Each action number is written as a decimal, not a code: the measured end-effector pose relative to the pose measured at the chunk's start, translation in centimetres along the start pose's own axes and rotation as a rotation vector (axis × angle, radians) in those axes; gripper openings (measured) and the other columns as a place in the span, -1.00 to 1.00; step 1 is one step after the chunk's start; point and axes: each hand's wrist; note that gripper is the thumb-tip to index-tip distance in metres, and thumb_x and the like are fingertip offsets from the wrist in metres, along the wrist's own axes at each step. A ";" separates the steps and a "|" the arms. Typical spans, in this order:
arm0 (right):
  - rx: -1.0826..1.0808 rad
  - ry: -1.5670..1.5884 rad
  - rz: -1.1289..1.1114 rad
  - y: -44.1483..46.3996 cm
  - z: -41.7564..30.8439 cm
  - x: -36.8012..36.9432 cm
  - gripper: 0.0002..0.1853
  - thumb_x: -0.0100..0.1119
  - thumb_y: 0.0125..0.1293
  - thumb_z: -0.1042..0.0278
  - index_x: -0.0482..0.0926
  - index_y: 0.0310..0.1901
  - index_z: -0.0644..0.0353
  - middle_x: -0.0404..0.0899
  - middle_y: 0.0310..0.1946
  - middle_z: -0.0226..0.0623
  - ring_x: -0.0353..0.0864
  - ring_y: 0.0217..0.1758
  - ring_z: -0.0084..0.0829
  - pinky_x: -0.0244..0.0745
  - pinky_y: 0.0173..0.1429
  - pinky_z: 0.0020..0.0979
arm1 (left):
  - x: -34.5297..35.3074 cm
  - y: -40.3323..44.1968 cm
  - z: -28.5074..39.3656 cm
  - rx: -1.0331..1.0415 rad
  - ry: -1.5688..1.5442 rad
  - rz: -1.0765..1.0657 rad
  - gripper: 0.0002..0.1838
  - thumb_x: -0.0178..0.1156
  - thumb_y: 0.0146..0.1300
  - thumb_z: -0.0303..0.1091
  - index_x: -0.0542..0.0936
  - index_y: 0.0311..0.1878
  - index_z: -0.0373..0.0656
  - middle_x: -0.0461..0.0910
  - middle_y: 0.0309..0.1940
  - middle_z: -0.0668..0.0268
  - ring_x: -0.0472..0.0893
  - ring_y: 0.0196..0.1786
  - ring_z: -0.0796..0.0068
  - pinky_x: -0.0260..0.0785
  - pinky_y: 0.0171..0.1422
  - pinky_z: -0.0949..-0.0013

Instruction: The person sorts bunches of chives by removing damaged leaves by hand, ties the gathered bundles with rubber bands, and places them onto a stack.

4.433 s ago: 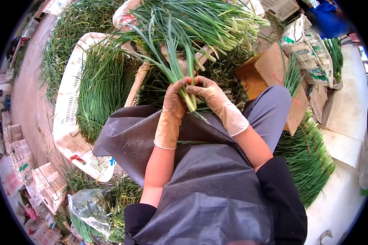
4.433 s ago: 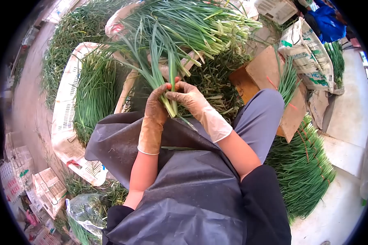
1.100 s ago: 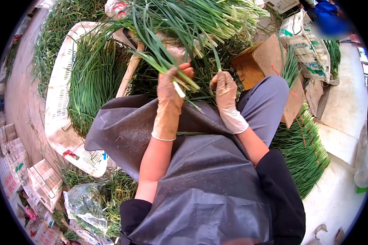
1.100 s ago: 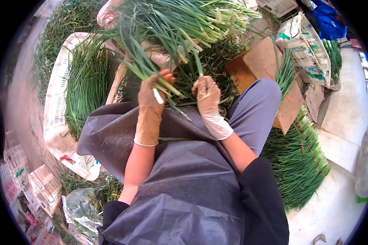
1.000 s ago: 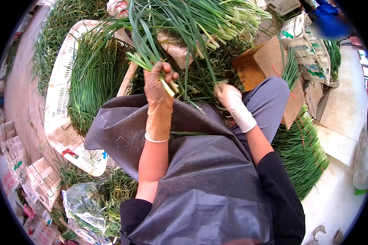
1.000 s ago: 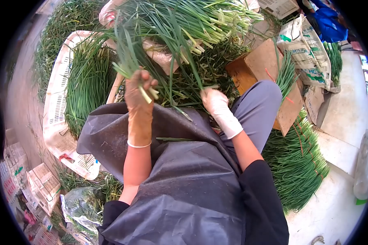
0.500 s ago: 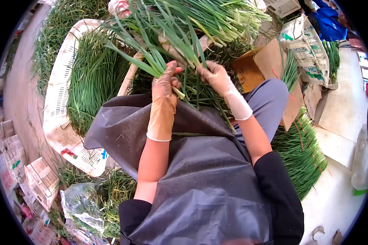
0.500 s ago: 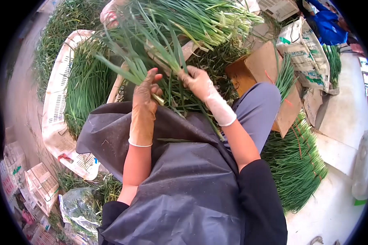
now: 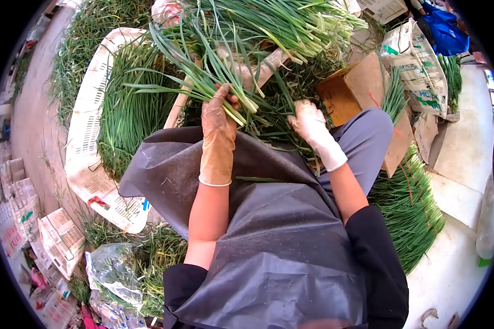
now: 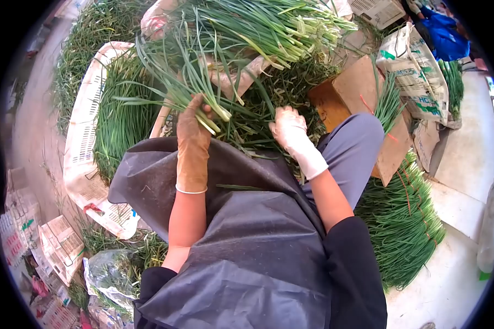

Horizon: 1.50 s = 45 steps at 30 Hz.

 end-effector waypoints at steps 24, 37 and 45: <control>0.306 1.639 -0.337 -0.2 -6.1 0.5 -0.66 0.19 0.22 -0.02 0.57 -0.32 0.15 0.49 -0.52 -0.51 0.40 -0.52 -0.68 0.27 -0.41 -0.64 | 0.3 -0.4 -2.1 -0.164 0.014 -0.274 -0.72 0.18 0.15 -0.44 0.53 -0.10 -0.38 0.52 0.00 0.08 0.52 0.01 0.31 0.34 0.16 0.35; 0.055 0.400 0.032 1.0 -1.3 -0.2 -0.53 0.19 0.10 -0.07 0.54 -0.08 0.12 0.49 -0.04 -0.04 0.53 -0.03 -0.10 0.42 0.05 -0.22 | 1.2 -1.8 -0.3 -0.174 0.032 -0.241 -0.73 0.13 0.18 -0.51 0.45 -0.03 -0.29 0.54 -0.43 0.22 0.46 -0.53 0.52 0.30 -0.47 0.57; -0.230 0.098 -0.290 3.8 -4.7 1.1 -0.73 0.03 0.17 0.12 0.60 -0.23 0.07 0.60 -0.30 -0.12 0.59 -0.18 -0.11 0.46 -0.11 -0.15 | 2.9 -4.2 1.9 0.047 0.278 -0.357 -0.64 0.21 0.18 -0.32 0.46 0.01 -0.23 0.47 -0.57 0.30 0.27 -0.62 0.61 0.03 -0.55 0.58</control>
Point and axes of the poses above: each hand's wrist, its own y-axis towards the middle knuckle, its own x-axis out of the palm, z = x × y
